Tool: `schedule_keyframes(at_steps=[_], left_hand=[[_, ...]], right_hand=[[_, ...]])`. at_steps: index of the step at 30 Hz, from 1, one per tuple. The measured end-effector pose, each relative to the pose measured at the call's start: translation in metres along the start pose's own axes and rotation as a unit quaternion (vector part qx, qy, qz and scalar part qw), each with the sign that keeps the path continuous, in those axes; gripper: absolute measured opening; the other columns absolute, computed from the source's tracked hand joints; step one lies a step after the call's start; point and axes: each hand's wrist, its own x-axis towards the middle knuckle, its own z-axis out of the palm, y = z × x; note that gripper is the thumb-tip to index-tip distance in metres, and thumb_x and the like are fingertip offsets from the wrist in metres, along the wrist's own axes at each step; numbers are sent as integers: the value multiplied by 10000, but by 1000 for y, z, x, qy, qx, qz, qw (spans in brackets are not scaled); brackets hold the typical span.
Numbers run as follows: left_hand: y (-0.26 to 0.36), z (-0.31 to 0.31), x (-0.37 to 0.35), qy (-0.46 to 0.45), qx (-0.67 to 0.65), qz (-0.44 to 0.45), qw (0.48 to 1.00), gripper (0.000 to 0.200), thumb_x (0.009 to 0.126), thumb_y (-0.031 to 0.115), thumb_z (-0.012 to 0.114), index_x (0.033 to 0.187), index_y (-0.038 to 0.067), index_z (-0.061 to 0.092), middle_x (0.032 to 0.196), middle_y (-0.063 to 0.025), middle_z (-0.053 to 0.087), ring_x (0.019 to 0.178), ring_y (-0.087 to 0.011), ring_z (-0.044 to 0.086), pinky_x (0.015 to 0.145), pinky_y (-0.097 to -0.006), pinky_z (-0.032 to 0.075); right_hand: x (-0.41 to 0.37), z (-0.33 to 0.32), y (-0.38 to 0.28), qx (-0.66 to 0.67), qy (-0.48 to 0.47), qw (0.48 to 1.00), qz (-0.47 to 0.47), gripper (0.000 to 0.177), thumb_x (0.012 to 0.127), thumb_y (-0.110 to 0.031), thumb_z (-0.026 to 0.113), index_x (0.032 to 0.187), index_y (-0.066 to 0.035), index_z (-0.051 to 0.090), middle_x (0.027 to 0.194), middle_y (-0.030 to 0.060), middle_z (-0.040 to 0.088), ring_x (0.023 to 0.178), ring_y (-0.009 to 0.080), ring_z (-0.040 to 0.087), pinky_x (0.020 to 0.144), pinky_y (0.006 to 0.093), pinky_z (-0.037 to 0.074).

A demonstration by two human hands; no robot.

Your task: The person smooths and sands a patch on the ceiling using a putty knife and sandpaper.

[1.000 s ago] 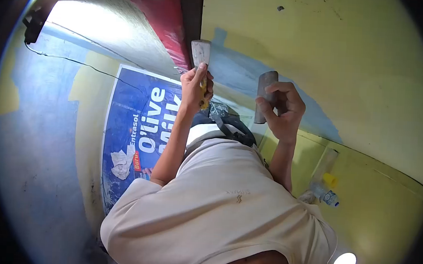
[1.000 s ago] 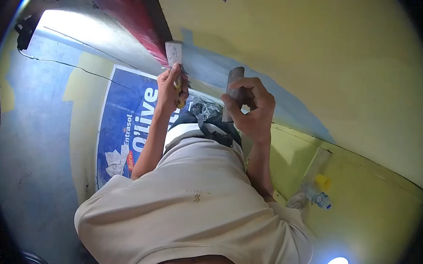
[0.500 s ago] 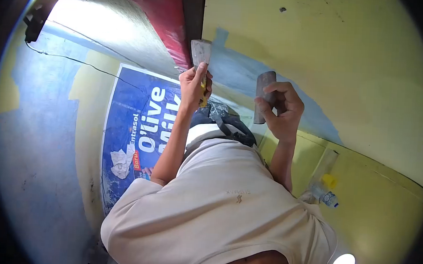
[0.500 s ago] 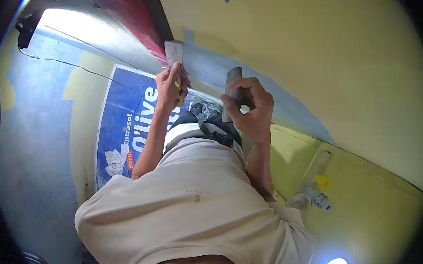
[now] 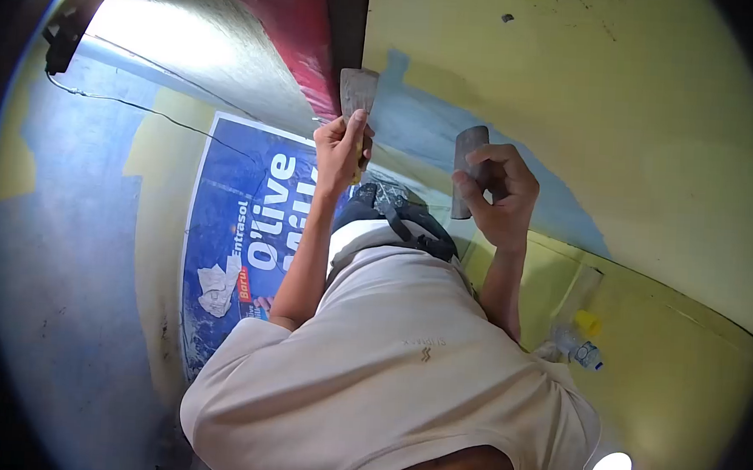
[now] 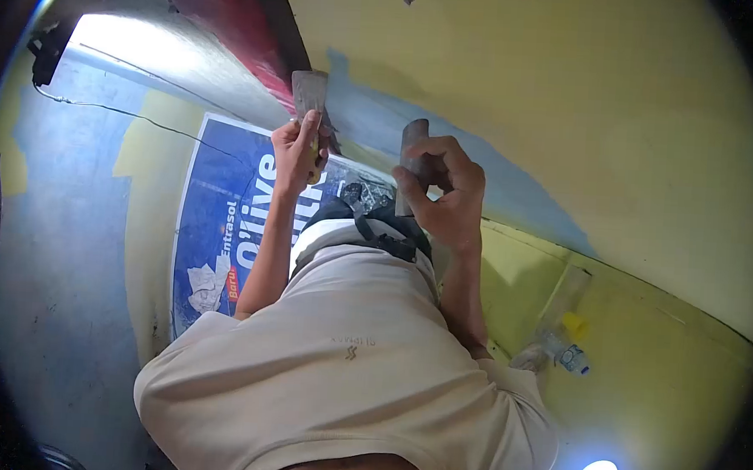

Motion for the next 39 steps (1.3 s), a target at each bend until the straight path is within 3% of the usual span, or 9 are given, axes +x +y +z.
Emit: schedule_keyframes(at_steps=[3, 7, 12, 15, 23, 32, 39], left_hand=[[5, -10, 6, -55, 1, -3, 998, 405, 1026, 286, 611, 753, -10, 647, 530, -22, 526, 409, -68, 453, 376, -239, 323], [-5, -21, 15, -43, 55, -10, 998, 412, 1026, 291, 609, 749, -12, 648, 525, -19, 529, 403, -66, 446, 376, -237, 322], [-7, -12, 11, -19, 41, -14, 999, 412, 1009, 324, 637, 749, 4, 635, 558, -27, 550, 429, -83, 495, 381, -233, 371], [-10, -10, 10, -16, 9, -6, 1000, 423, 1020, 300, 622, 734, -10, 640, 523, -21, 531, 403, -66, 459, 373, -233, 328], [-6, -1, 4, 24, 13, -30, 999, 435, 1015, 319, 630, 728, -7, 641, 527, -15, 534, 413, -70, 478, 384, -234, 343], [1, -4, 6, -2, 30, -23, 999, 441, 1018, 314, 625, 714, -5, 630, 512, -17, 533, 407, -71, 470, 382, -236, 333], [-6, -8, 7, -7, 19, -22, 1000, 444, 1011, 323, 637, 712, -5, 640, 523, -22, 538, 427, -73, 486, 382, -239, 338]], right_hand=[[0, -2, 0, -5, -1, 1000, 0, 250, 812, 46, 773, 987, -59, 630, 681, -58, 535, 603, 7, 505, 566, 180, 418], [0, -4, -6, -6, 14, 1000, 14, 252, 808, 46, 774, 984, -60, 628, 675, -62, 514, 595, 11, 491, 555, 178, 413], [0, -7, 0, -13, 24, 1000, 15, 250, 807, 43, 774, 985, -56, 629, 673, -63, 509, 595, 12, 493, 546, 180, 416], [-2, -7, 0, -22, 7, 1000, 21, 249, 807, 42, 774, 985, -56, 629, 671, -63, 497, 594, 12, 490, 545, 184, 418], [0, -1, -4, -6, -3, 1000, 16, 242, 811, 28, 773, 981, -59, 624, 670, -57, 511, 585, 11, 478, 534, 185, 402], [-4, -3, -10, -44, -9, 998, 31, 227, 811, 42, 750, 968, -60, 621, 657, -45, 536, 589, 19, 517, 554, 190, 429], [-5, 2, -10, -37, -24, 999, 20, 235, 817, 40, 753, 986, -60, 622, 657, -52, 495, 562, 17, 467, 548, 190, 414]])
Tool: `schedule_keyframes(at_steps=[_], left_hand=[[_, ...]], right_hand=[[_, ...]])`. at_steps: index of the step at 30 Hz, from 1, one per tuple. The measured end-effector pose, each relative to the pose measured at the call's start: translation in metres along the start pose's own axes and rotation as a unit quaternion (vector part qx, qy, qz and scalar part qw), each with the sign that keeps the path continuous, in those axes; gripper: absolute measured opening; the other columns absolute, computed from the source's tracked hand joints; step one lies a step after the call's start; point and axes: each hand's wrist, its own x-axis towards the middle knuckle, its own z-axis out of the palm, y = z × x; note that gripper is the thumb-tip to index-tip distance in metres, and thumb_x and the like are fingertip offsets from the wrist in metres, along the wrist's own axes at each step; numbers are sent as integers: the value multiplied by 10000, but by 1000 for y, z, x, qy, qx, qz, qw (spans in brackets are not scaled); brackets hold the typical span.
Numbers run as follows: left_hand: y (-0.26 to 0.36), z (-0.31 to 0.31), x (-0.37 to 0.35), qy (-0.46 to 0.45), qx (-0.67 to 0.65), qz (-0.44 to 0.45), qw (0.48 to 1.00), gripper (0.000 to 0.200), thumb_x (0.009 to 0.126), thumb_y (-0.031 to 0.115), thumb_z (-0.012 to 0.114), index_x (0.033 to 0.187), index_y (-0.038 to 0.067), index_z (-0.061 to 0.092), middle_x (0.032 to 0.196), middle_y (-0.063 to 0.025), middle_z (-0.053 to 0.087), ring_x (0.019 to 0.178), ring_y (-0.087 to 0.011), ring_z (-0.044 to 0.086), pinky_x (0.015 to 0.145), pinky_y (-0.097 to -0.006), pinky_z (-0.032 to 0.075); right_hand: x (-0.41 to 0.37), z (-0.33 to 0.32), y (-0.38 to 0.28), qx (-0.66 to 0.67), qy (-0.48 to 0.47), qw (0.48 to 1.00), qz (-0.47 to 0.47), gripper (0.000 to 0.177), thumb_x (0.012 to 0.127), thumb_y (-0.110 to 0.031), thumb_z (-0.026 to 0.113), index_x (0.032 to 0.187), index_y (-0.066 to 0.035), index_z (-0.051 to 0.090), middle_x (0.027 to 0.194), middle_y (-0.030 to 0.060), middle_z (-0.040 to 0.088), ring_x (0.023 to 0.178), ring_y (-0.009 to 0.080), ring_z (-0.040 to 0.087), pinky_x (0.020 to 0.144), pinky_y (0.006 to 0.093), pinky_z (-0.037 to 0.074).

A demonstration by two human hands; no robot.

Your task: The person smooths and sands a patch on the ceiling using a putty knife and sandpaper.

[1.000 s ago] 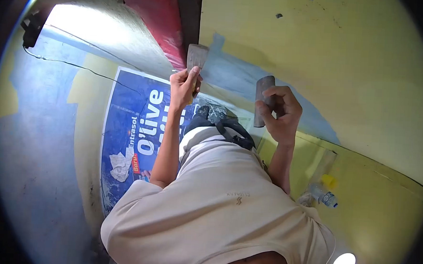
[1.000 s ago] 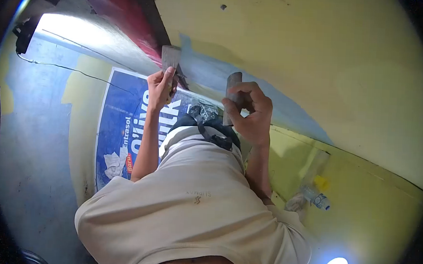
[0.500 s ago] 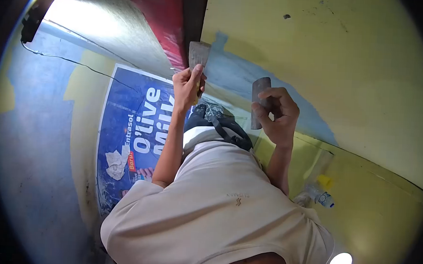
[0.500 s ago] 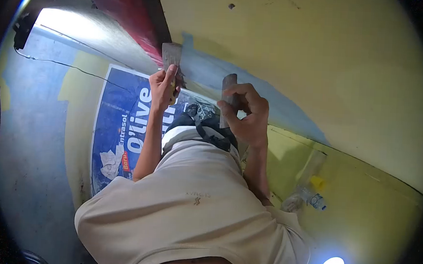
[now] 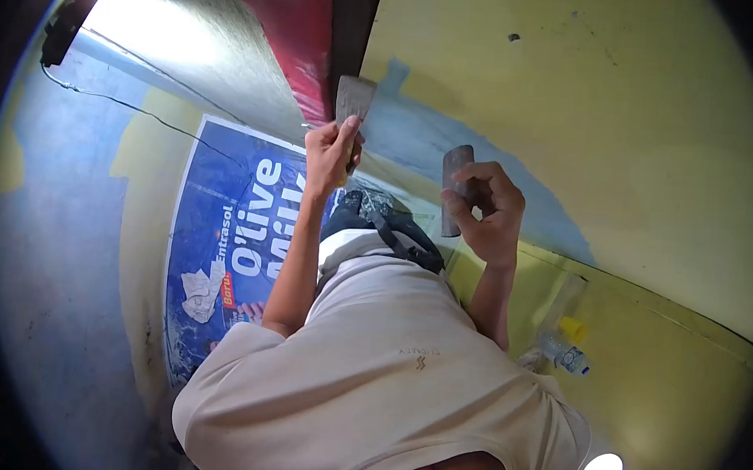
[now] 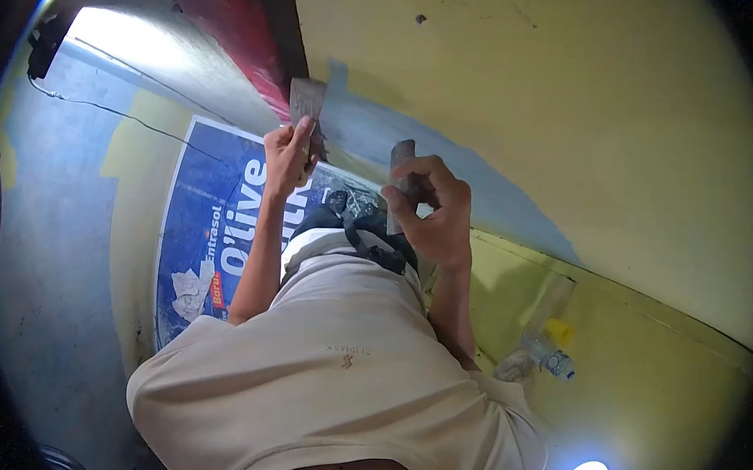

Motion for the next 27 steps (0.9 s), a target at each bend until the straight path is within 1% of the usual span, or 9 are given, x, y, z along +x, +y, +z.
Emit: schedule_keyframes(at_steps=[6, 7, 10, 14, 15, 17, 18, 22, 27], left_hand=[[-2, 1, 4, -5, -23, 15, 1000, 447, 1009, 323, 640, 699, 0, 638, 506, -21, 528, 396, -69, 451, 369, -238, 321], [1, 2, 1, 17, 2, 18, 1000, 446, 1009, 322, 640, 699, 1, 638, 500, -18, 526, 383, -67, 439, 366, -235, 313], [9, -1, -3, 0, 9, 16, 1000, 446, 1009, 323, 640, 701, 0, 642, 499, -17, 529, 388, -65, 447, 370, -233, 315], [-17, 0, -1, 21, -2, 0, 1000, 435, 1010, 311, 637, 709, -2, 648, 505, -20, 535, 407, -64, 463, 380, -242, 325], [-10, 6, -1, 12, -44, 12, 999, 434, 1011, 303, 635, 708, -6, 644, 509, -23, 538, 407, -68, 468, 381, -245, 327], [4, 8, 4, 7, -32, 38, 999, 436, 1013, 300, 631, 706, -9, 640, 510, -25, 539, 402, -71, 467, 379, -245, 324], [8, 9, 4, 6, -28, 49, 998, 437, 1014, 298, 630, 705, -11, 637, 511, -26, 540, 400, -72, 466, 378, -245, 323], [-6, 6, 2, 16, -19, 12, 1000, 436, 1014, 309, 632, 705, 0, 640, 501, -16, 526, 395, -66, 461, 374, -239, 318], [-2, 3, -1, 7, -7, 20, 1000, 448, 1008, 328, 642, 698, 5, 638, 503, -7, 524, 410, -60, 462, 392, -232, 318]], right_hand=[[-1, 0, -1, 8, -18, 1000, 11, 221, 832, 32, 753, 981, -57, 617, 664, -61, 494, 558, 12, 458, 537, 189, 393], [-1, 0, -2, 18, -23, 1000, 7, 219, 834, 33, 748, 986, -54, 616, 664, -66, 485, 556, 8, 445, 532, 189, 384], [-1, -1, 3, -10, -13, 1000, 4, 222, 828, 42, 744, 981, -57, 617, 663, -67, 490, 557, 3, 444, 527, 187, 377], [1, 0, -1, -15, -19, 1000, 12, 230, 819, 47, 742, 981, -61, 620, 657, -67, 483, 563, 4, 437, 527, 188, 367], [-2, -1, -1, -9, -16, 1000, 19, 232, 817, 48, 742, 982, -62, 620, 655, -68, 479, 564, 5, 435, 527, 187, 364], [-4, -1, 4, -8, -11, 1000, 18, 234, 819, 48, 740, 986, -62, 618, 645, -69, 471, 562, 6, 437, 523, 192, 359], [-6, -2, 3, -7, -13, 1000, 15, 233, 820, 49, 738, 987, -62, 619, 646, -67, 474, 562, 6, 441, 522, 193, 362], [-1, -10, 2, -6, -8, 1000, 18, 226, 823, 49, 732, 987, -61, 623, 659, -49, 520, 576, 11, 489, 537, 201, 406], [1, -9, 2, -18, -5, 1000, 15, 230, 820, 51, 737, 988, -57, 624, 673, -31, 554, 592, 19, 526, 553, 199, 433]])
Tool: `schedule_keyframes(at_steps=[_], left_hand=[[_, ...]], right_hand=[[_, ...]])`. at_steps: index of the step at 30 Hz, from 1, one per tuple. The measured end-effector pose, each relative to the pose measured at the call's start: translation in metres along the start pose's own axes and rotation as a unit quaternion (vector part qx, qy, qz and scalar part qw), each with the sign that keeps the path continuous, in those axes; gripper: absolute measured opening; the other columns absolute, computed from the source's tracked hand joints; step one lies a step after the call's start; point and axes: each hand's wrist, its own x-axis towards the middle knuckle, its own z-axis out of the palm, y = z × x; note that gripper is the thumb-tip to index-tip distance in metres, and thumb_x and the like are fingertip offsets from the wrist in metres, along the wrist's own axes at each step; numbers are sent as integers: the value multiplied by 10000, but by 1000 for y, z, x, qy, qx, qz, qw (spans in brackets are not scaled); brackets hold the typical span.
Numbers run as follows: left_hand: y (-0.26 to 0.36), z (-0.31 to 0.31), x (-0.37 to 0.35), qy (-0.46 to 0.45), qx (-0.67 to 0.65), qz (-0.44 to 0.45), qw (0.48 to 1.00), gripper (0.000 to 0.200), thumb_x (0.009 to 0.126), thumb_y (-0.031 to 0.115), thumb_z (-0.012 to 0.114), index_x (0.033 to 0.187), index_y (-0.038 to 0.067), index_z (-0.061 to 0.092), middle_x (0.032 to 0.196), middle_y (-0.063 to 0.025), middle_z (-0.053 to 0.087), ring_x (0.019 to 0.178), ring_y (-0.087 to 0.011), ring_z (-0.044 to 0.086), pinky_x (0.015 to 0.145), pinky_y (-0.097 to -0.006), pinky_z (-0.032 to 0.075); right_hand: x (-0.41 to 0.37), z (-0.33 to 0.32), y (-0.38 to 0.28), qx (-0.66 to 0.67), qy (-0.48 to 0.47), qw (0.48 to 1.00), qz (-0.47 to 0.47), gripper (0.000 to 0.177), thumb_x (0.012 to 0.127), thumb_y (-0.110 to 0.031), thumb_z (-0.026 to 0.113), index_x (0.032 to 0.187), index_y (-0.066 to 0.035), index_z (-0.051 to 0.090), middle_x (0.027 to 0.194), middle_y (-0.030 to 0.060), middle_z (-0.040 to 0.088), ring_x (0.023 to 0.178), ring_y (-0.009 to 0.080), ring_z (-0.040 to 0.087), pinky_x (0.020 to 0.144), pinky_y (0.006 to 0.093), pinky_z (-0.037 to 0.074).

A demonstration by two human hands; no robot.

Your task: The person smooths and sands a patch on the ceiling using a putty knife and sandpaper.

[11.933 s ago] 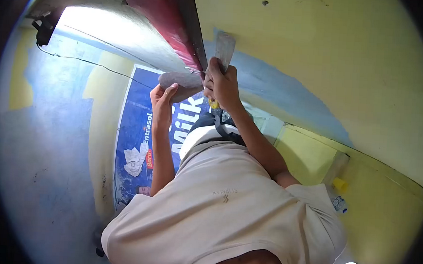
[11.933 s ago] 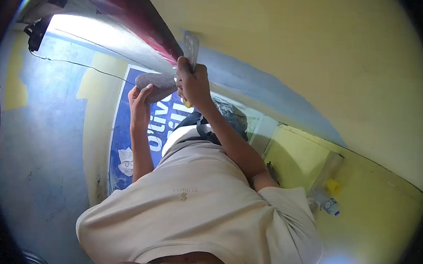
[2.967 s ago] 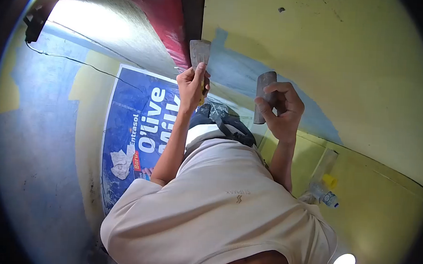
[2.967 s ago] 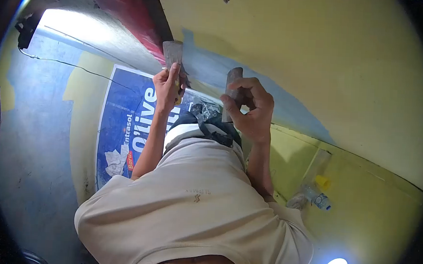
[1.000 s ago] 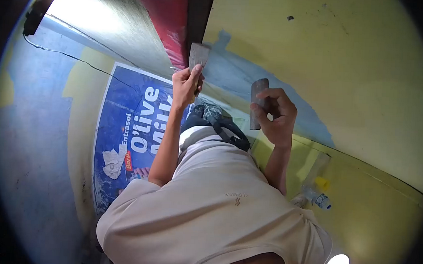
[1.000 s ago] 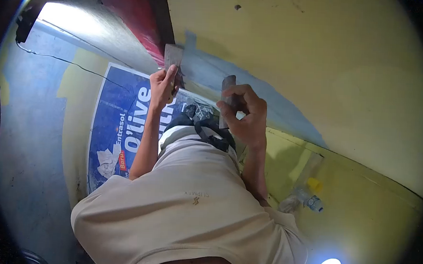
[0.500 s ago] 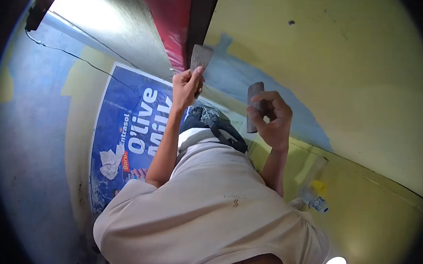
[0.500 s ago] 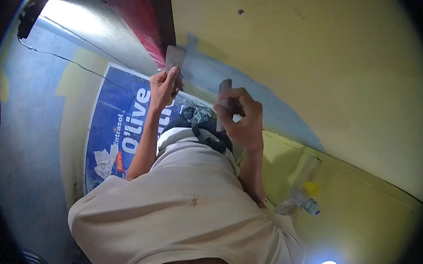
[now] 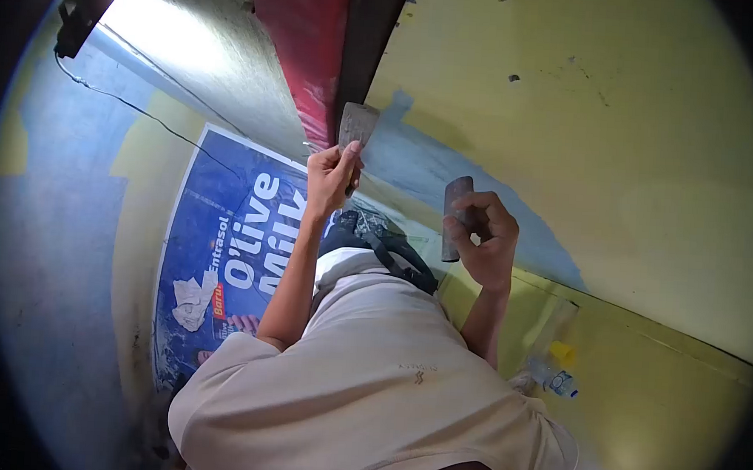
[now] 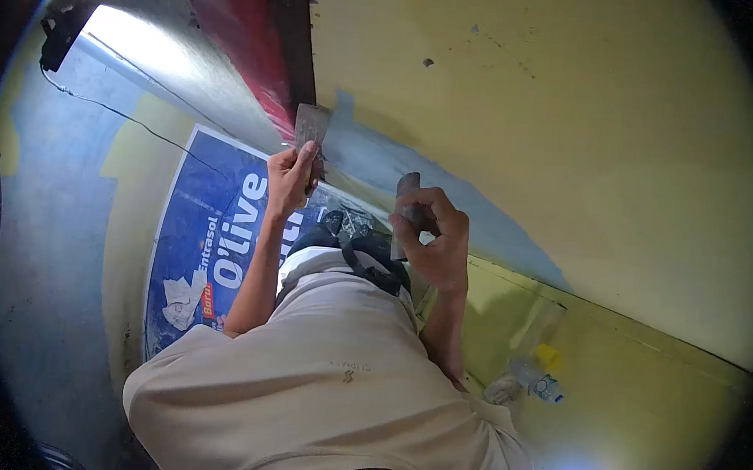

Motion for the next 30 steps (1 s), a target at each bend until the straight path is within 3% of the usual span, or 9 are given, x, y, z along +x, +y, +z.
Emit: schedule_keyframes(at_steps=[8, 11, 15, 30], left_hand=[[9, 12, 1, 5, 22, 43, 999, 457, 1006, 324, 646, 686, -1, 629, 503, -13, 530, 410, -65, 465, 387, -232, 321], [-19, 6, -1, 5, 2, 18, 1000, 454, 1004, 326, 649, 685, 3, 634, 506, -17, 538, 386, -59, 441, 359, -228, 297], [13, 12, 2, -9, -26, 16, 1000, 448, 1005, 314, 647, 683, 3, 635, 493, -13, 529, 396, -57, 453, 380, -226, 315], [11, 15, 2, 18, 24, 12, 999, 458, 1005, 310, 646, 670, -2, 638, 487, -14, 526, 409, -64, 470, 390, -231, 323]], right_hand=[[0, -3, -1, 4, -36, 999, 4, 217, 827, 40, 736, 991, -47, 623, 655, -34, 539, 574, 22, 506, 552, 200, 429], [4, -7, 2, 5, -36, 999, 12, 206, 837, 24, 731, 997, -45, 623, 664, -28, 544, 579, 24, 499, 566, 198, 438], [3, -6, 5, -3, -15, 1000, 28, 196, 834, 14, 727, 992, -44, 626, 672, -24, 550, 602, 21, 503, 572, 195, 439], [6, -11, 10, -17, -38, 999, 19, 237, 817, 56, 722, 1001, -48, 615, 621, -45, 464, 561, 16, 444, 524, 195, 377]])
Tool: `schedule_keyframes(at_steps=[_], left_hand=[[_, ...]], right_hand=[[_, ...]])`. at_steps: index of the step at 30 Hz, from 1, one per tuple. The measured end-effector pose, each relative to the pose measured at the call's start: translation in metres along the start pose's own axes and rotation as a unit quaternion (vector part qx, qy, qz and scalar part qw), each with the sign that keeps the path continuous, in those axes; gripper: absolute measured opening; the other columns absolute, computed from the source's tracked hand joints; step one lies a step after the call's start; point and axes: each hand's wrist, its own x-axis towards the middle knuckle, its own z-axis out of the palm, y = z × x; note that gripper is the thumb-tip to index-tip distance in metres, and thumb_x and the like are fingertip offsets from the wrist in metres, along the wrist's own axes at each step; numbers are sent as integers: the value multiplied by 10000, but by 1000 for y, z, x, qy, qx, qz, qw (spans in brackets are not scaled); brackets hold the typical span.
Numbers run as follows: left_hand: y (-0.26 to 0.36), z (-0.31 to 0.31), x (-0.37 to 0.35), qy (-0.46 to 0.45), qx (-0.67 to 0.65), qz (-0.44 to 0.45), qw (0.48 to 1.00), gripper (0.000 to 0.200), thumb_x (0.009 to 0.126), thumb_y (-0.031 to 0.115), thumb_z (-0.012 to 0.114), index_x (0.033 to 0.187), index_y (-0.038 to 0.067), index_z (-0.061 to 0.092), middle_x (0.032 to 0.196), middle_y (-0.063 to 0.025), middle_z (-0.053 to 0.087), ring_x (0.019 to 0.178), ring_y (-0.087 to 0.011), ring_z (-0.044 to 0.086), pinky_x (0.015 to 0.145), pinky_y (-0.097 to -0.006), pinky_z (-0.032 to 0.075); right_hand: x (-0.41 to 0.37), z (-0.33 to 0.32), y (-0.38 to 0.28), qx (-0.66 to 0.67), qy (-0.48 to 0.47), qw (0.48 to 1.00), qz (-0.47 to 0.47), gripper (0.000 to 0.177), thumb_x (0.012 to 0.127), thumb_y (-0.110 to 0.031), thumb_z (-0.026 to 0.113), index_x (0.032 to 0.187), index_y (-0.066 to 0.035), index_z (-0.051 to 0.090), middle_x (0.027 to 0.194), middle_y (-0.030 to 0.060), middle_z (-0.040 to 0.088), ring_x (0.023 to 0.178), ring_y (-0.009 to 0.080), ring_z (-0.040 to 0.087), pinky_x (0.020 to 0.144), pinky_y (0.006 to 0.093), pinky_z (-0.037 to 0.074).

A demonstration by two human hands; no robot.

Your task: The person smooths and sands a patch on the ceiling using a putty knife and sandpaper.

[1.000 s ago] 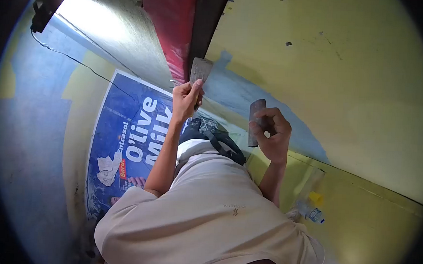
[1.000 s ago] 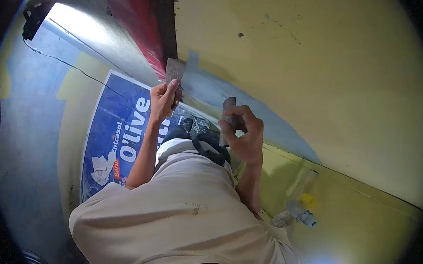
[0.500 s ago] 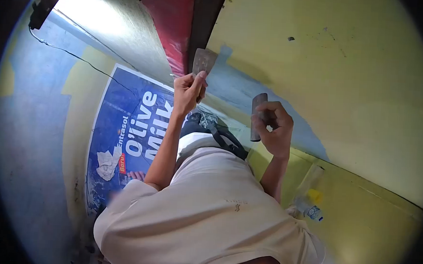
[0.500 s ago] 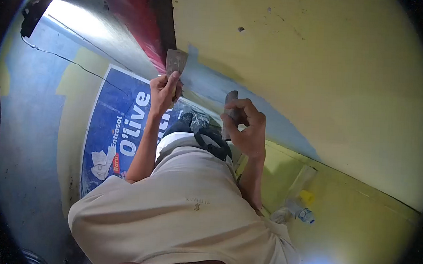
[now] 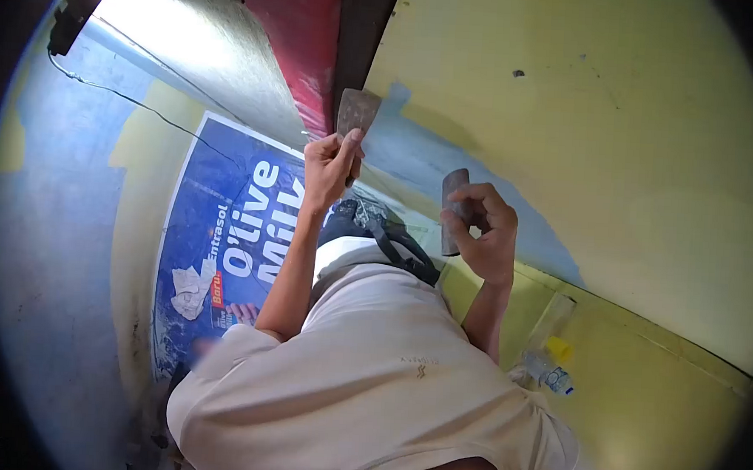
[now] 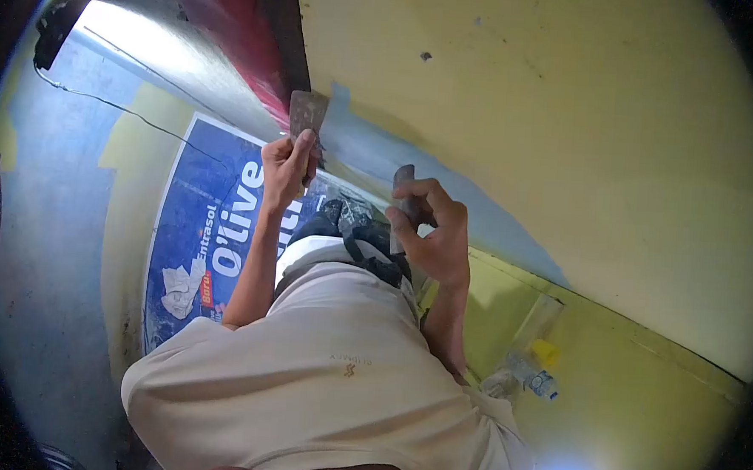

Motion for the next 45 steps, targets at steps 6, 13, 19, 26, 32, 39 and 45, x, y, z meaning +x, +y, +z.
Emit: schedule_keyframes(at_steps=[6, 13, 19, 26, 32, 39, 45], left_hand=[[-12, -1, -3, 3, -24, 3, 1000, 453, 999, 328, 654, 678, 10, 624, 501, -22, 536, 406, -70, 469, 377, -233, 325], [-8, 2, -2, 3, -26, 0, 1000, 454, 1010, 309, 641, 670, 8, 617, 494, -13, 522, 403, -66, 460, 379, -231, 316], [-7, 0, 4, -18, -19, 14, 1000, 447, 1014, 303, 633, 676, 10, 634, 482, -6, 520, 412, -55, 451, 394, -235, 309], [-1, -5, -2, -15, -16, -19, 1000, 461, 1001, 329, 655, 670, 8, 636, 485, -9, 527, 389, -60, 439, 379, -234, 300], [-23, -2, 3, -5, -35, -7, 999, 452, 1007, 304, 648, 671, 1, 631, 486, -12, 524, 394, -57, 446, 379, -237, 304], [-11, 3, 6, 0, -53, 18, 998, 439, 1015, 291, 634, 687, -2, 637, 488, -22, 525, 400, -69, 456, 384, -238, 323], [-8, -6, 2, -9, -12, 2, 1000, 447, 1009, 313, 642, 688, 3, 637, 485, -18, 521, 392, -67, 458, 375, -235, 320]], right_hand=[[6, -2, -4, 1, -7, 1000, 4, 222, 825, 31, 726, 999, -53, 617, 616, -44, 465, 550, 20, 441, 525, 201, 380], [7, -1, -8, -1, -16, 1000, 3, 225, 825, 46, 720, 1001, -46, 614, 615, -40, 475, 541, 26, 443, 521, 210, 375], [2, -1, -4, 19, -29, 999, -1, 224, 834, 54, 711, 1011, -40, 612, 616, -44, 482, 519, 19, 439, 516, 210, 368], [7, 1, -3, 8, -24, 1000, 7, 213, 834, 34, 715, 999, -58, 618, 611, -56, 465, 521, 14, 412, 511, 210, 329], [6, 6, -1, 16, -52, 999, 3, 207, 834, 25, 714, 997, -62, 619, 621, -52, 462, 543, 22, 405, 518, 218, 329], [9, 5, -6, 22, -31, 999, 18, 206, 837, 24, 715, 1000, -56, 616, 625, -42, 466, 547, 27, 420, 536, 210, 373], [9, 7, -8, 20, -38, 999, 34, 209, 835, 20, 718, 1001, -52, 614, 607, -45, 466, 542, 24, 436, 526, 212, 364]])
